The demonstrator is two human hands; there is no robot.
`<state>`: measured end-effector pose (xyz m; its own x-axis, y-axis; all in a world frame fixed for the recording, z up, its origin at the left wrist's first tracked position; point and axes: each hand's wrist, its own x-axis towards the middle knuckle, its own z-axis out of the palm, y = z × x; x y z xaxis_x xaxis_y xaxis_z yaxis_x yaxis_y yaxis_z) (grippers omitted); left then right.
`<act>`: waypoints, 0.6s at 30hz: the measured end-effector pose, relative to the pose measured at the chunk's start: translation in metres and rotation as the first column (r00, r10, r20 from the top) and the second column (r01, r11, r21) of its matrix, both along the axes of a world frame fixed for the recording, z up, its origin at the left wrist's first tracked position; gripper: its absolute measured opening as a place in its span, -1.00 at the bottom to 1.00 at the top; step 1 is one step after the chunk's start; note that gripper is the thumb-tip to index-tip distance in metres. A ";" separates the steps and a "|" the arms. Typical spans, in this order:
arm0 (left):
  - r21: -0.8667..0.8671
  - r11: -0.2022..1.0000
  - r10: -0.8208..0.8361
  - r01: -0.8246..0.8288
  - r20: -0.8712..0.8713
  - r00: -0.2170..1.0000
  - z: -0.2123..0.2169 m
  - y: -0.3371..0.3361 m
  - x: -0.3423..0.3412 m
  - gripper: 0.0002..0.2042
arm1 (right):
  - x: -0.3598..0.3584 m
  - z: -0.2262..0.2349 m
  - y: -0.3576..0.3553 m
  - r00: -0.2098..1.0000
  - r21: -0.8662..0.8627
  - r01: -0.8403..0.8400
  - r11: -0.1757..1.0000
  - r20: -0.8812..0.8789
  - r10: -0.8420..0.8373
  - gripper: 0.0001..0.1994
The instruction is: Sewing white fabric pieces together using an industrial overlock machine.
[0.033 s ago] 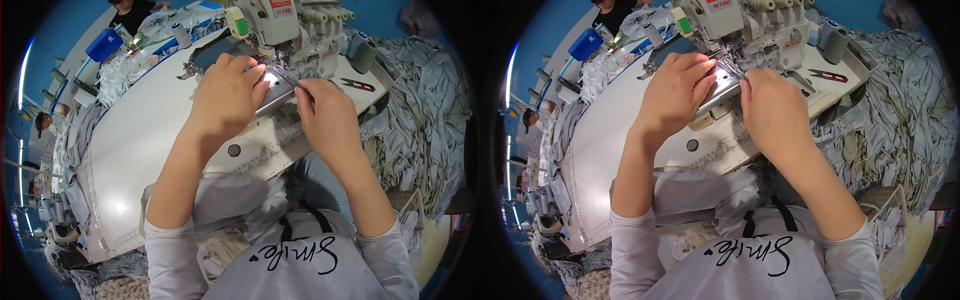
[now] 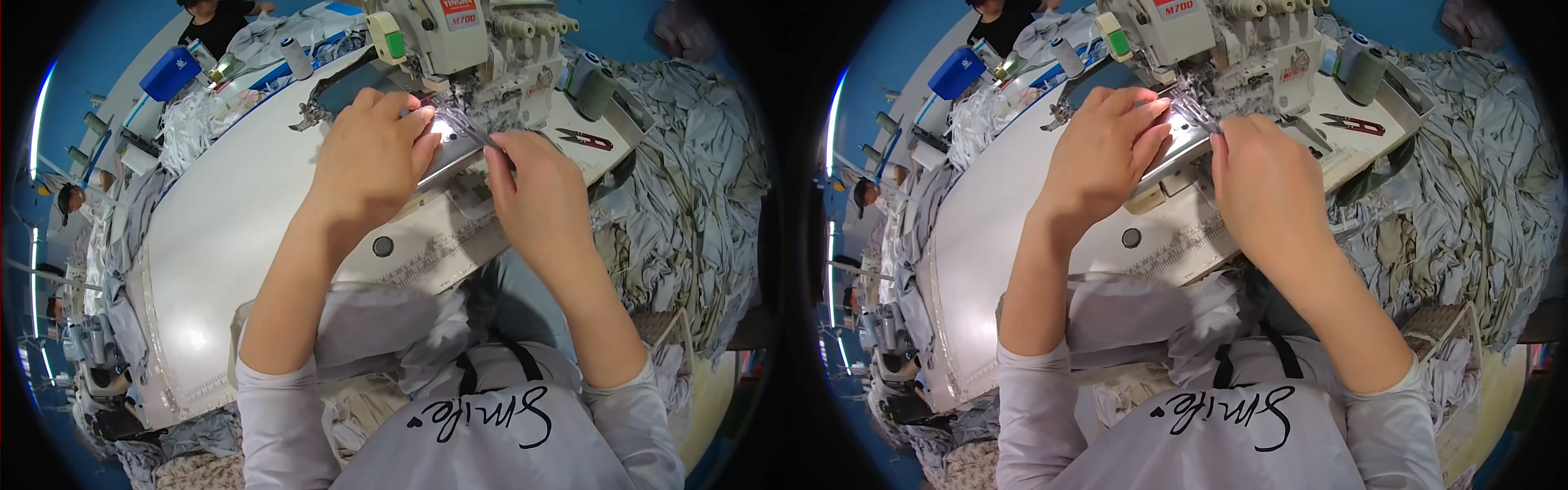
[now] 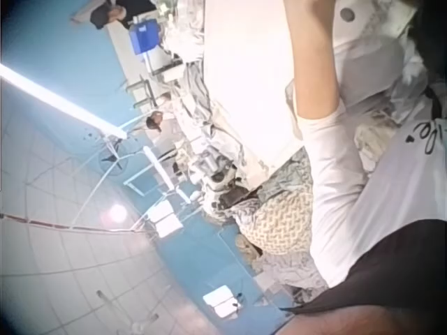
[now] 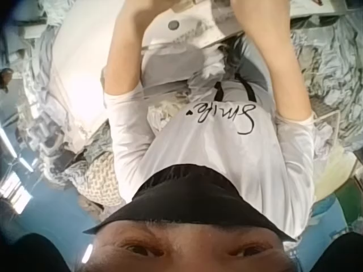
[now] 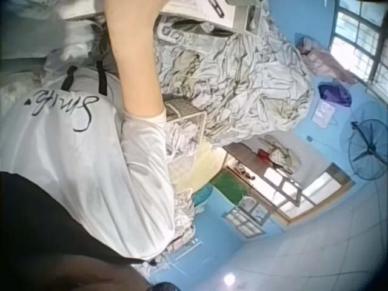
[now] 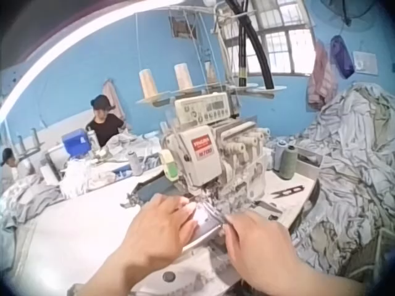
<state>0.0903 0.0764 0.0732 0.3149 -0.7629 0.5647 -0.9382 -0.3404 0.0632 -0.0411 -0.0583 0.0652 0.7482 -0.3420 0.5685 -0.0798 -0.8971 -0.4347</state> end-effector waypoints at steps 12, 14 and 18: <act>0.014 1.000 -0.005 0.005 -0.001 1.000 0.001 -0.002 0.000 -0.78 | 0.004 -0.003 -0.005 0.999 -0.001 -0.031 1.000 0.013 0.031 -0.86; 0.024 1.000 0.006 -0.006 -0.001 1.000 0.004 0.001 -0.001 -0.78 | 0.003 -0.002 -0.006 0.998 -0.026 -0.067 0.997 0.006 0.067 -0.86; 0.031 0.999 0.017 -0.018 0.041 0.999 0.003 0.003 -0.005 -0.78 | 0.001 -0.003 -0.003 0.995 0.014 -0.102 0.995 0.020 0.101 -0.86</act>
